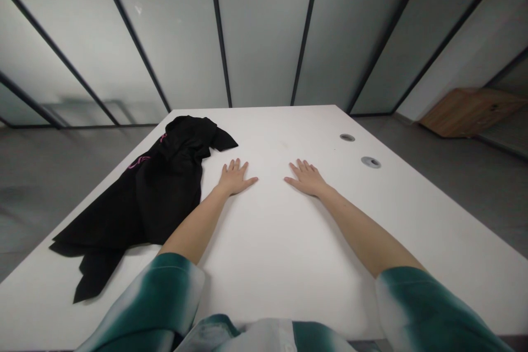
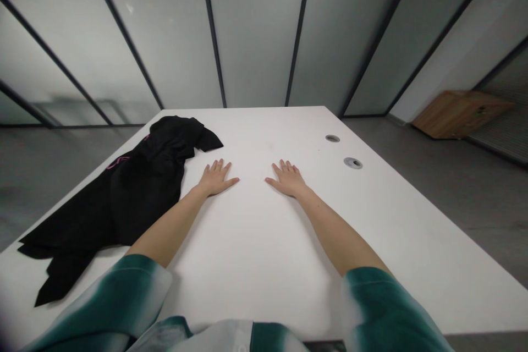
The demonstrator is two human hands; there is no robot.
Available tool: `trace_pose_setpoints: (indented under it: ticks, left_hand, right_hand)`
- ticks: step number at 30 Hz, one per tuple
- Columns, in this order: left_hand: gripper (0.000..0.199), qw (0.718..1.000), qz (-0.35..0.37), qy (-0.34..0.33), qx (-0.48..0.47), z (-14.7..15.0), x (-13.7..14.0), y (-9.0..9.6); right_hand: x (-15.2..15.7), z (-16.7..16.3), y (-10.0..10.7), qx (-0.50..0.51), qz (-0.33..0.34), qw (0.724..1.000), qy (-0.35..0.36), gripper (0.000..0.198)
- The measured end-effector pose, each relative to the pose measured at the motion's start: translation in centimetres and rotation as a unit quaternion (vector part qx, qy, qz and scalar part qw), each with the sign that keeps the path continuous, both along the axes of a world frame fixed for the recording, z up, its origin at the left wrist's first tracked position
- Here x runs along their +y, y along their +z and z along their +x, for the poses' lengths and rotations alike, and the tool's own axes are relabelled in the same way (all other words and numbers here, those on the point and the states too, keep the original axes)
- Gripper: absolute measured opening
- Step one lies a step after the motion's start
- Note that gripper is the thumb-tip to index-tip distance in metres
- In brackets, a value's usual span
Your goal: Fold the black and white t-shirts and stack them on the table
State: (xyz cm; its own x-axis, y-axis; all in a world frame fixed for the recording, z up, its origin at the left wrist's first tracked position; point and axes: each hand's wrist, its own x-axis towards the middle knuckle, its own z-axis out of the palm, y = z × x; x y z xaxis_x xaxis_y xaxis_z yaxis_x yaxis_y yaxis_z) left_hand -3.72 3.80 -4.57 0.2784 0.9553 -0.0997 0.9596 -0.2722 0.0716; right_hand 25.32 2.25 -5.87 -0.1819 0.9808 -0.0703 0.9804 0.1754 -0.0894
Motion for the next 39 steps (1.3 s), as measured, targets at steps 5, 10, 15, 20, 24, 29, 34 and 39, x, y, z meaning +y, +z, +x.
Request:
trace_pose_setpoints:
  ticks: [5,10,15,20,24,29,34,39]
  left_hand:
    - [0.094,1.0,0.007,-0.004,0.015,0.04,0.04,-0.07]
    - [0.094,1.0,0.001,-0.002,0.02,0.06,-0.01,0.0]
    - [0.093,1.0,-0.001,0.001,0.021,0.07,-0.06,0.13]
    - [0.094,1.0,0.001,-0.002,0.022,0.03,0.02,0.03]
    - [0.095,1.0,0.004,-0.003,0.018,-0.03,0.15,-0.19]
    - [0.094,1.0,0.005,-0.002,0.019,-0.01,0.12,-0.19]
    - [0.094,1.0,0.005,0.0,0.018,0.07,-0.09,0.05]
    - [0.094,1.0,-0.004,0.001,0.015,0.11,-0.11,0.15]
  right_hand:
    - [0.02,-0.05,0.09,-0.019,-0.011,1.0,-0.001,0.094]
    - [-0.14,-0.19,0.42,-0.03,-0.019,0.999,-0.001,0.096]
    - [-0.2,-0.21,0.55,-0.032,-0.023,0.999,-0.002,0.096]
    - [-0.11,-0.11,0.35,-0.03,-0.017,0.999,-0.003,0.095]
    - [-0.04,-0.04,0.17,-0.028,-0.011,1.0,-0.001,0.095]
    - [-0.08,-0.04,0.23,-0.032,-0.011,0.999,-0.001,0.095]
    - [-0.12,-0.03,0.28,-0.028,-0.011,1.0,0.002,0.095]
    - [-0.18,-0.11,0.39,-0.03,-0.014,0.999,-0.001,0.095]
